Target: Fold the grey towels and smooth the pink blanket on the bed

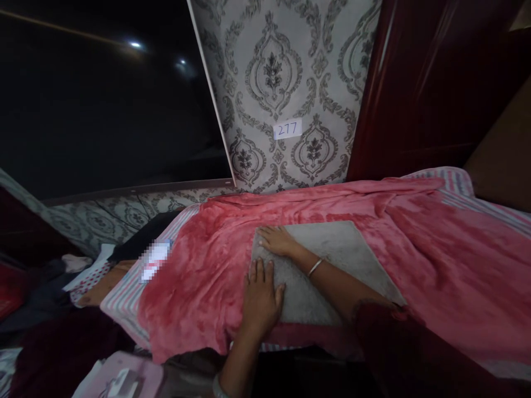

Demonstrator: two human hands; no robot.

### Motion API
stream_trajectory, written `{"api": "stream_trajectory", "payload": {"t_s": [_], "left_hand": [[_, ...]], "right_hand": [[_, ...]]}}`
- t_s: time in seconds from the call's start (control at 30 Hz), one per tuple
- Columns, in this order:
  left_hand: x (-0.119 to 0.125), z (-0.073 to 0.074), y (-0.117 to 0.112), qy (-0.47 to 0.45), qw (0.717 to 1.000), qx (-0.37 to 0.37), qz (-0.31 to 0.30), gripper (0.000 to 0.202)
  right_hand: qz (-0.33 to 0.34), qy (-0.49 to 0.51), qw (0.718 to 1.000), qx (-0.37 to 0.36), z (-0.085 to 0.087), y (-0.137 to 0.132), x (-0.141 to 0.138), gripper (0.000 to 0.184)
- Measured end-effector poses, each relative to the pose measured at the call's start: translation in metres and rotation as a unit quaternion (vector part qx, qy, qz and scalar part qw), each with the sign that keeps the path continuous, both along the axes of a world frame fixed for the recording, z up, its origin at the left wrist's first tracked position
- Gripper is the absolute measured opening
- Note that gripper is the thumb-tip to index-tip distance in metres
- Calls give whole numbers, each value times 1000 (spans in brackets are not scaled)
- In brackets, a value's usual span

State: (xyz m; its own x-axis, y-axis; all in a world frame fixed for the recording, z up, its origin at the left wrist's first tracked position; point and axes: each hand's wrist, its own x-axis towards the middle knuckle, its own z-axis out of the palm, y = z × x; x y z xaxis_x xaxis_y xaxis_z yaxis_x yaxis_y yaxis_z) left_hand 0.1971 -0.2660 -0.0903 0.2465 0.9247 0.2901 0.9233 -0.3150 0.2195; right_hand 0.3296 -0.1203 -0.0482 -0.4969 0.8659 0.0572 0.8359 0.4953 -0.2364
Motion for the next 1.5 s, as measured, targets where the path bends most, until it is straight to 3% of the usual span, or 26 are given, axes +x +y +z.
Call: {"api": "stream_trajectory", "payload": {"t_s": [0.23,0.5,0.7,0.83,0.97,1.1,1.17,1.27,1.37,1.5], "left_hand": [[-8,-19,-10,21,998,62,-10,58],[-24,-38,-45,23,994,103,-33,61],[-34,-39,-64,28,992,104,-62,63],[-36,-35,-65,-25,993,85,-78,56],[-43,-28,-63,-146,983,90,-62,38],[-45,-3,-44,-246,963,107,-33,40],[-39,13,-24,-255,960,94,-66,42],[-23,29,14,-236,962,61,-120,46],[-5,27,45,-196,972,0,-129,53],[5,12,57,-121,986,-52,-106,53]], "right_hand": [[-6,10,1000,13,-10,0,1,59],[-20,13,999,23,-9,-5,1,60],[-30,-8,1000,-3,3,-12,-1,61],[-6,-31,999,-10,5,-48,-6,64],[68,-12,997,26,-15,-120,-2,62],[114,35,989,82,-35,-189,16,62],[135,51,987,74,-32,-209,26,62],[146,67,985,55,-16,-219,38,50],[66,66,992,84,-9,-212,44,45],[-31,31,990,131,-35,-209,48,60]]}}
